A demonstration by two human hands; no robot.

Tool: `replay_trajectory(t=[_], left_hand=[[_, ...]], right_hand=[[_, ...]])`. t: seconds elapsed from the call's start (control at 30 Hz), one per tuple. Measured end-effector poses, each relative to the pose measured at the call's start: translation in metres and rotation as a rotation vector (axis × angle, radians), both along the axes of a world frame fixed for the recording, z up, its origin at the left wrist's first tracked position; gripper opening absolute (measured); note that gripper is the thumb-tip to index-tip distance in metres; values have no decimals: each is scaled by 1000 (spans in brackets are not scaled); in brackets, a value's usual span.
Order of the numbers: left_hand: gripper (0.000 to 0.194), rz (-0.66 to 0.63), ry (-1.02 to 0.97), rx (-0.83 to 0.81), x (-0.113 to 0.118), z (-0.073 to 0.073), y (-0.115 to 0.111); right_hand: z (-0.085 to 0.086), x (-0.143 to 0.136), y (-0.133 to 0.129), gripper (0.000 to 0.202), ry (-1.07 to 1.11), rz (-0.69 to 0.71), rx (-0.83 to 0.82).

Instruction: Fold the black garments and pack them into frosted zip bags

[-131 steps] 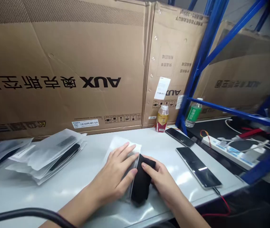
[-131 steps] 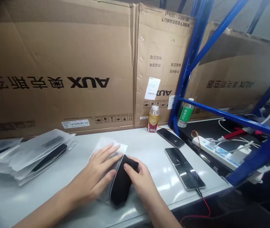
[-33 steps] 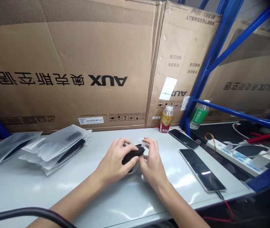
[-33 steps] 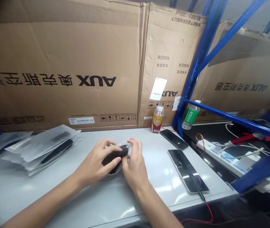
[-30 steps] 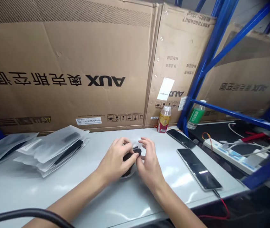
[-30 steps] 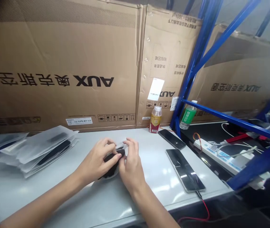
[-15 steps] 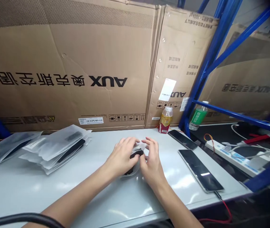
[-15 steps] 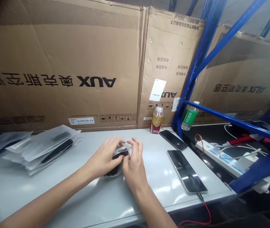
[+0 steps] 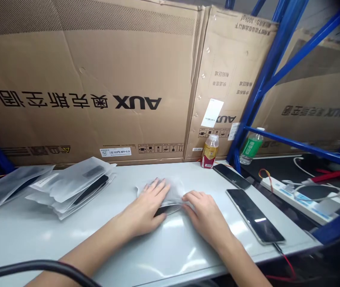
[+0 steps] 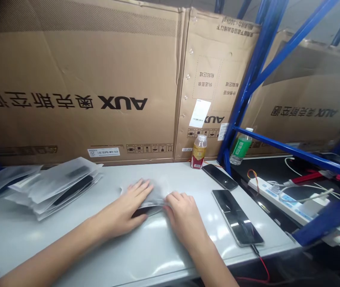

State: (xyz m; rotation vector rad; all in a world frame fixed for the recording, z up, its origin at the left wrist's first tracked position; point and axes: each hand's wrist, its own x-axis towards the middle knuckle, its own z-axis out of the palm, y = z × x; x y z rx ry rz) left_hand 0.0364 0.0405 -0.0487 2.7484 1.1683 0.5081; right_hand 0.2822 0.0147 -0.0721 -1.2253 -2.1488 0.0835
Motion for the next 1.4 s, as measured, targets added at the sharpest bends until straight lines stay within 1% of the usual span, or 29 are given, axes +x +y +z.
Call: replay_trajectory(t=[0.03,0.07,0.13,0.23,0.33,0.37,0.43,0.5,0.6,0.7,0.77,0.83,0.9,0.93,1.0,1.03,1.13,1.3,1.4], left_hand=[[80,7,22,8,-5,-3,-1],[78,9,31,23,-8,-6,-1],[76,10,2,81,-10,-8,2],[69,22,-64,165,-8,-6,10],[60,-30,0,136,-9,-3,15],[61,-58,32,117,-11,-3,15],[71,-111,87,90,-17,-3,14],[78,-134,124,81,-24,-3,12],[71,-164,167,90,-34,2,16],[75,-179,197,133,-36,14,20],[77,-171,213,178,-30,25,17],[71,-187,175,225,-18,35,9],[56,-224,85,272,-3,41,-1],[46,-236,34,301,5,42,-6],[21,-219,-39,353,17,41,-13],[15,-200,-56,370,22,39,-15],[21,-175,-54,381,29,36,-16],[13,-212,-25,315,29,38,-16],[11,-201,-11,297,29,35,-17]], right_hand=[[-1,3,0,16,-40,17,18],[-1,5,1,15,-76,36,38],[-3,9,2,17,-133,66,87],[-7,14,5,19,-184,96,158],[-13,21,7,20,-208,113,213],[-15,24,7,21,-211,116,230],[-17,27,7,21,-217,124,260],[-16,27,6,20,-218,129,285],[-11,23,3,21,-210,123,316],[-3,16,0,23,-183,108,355],[2,13,-1,24,-155,96,387],[7,11,-2,22,-124,79,417],[11,9,-4,20,-99,63,439],[13,9,-5,20,-91,61,445],[16,8,-8,19,-87,67,452],[17,7,-9,19,-86,74,454],[16,7,-14,18,-78,97,459],[10,6,-18,20,-28,115,453],[8,3,-18,19,16,117,411]])
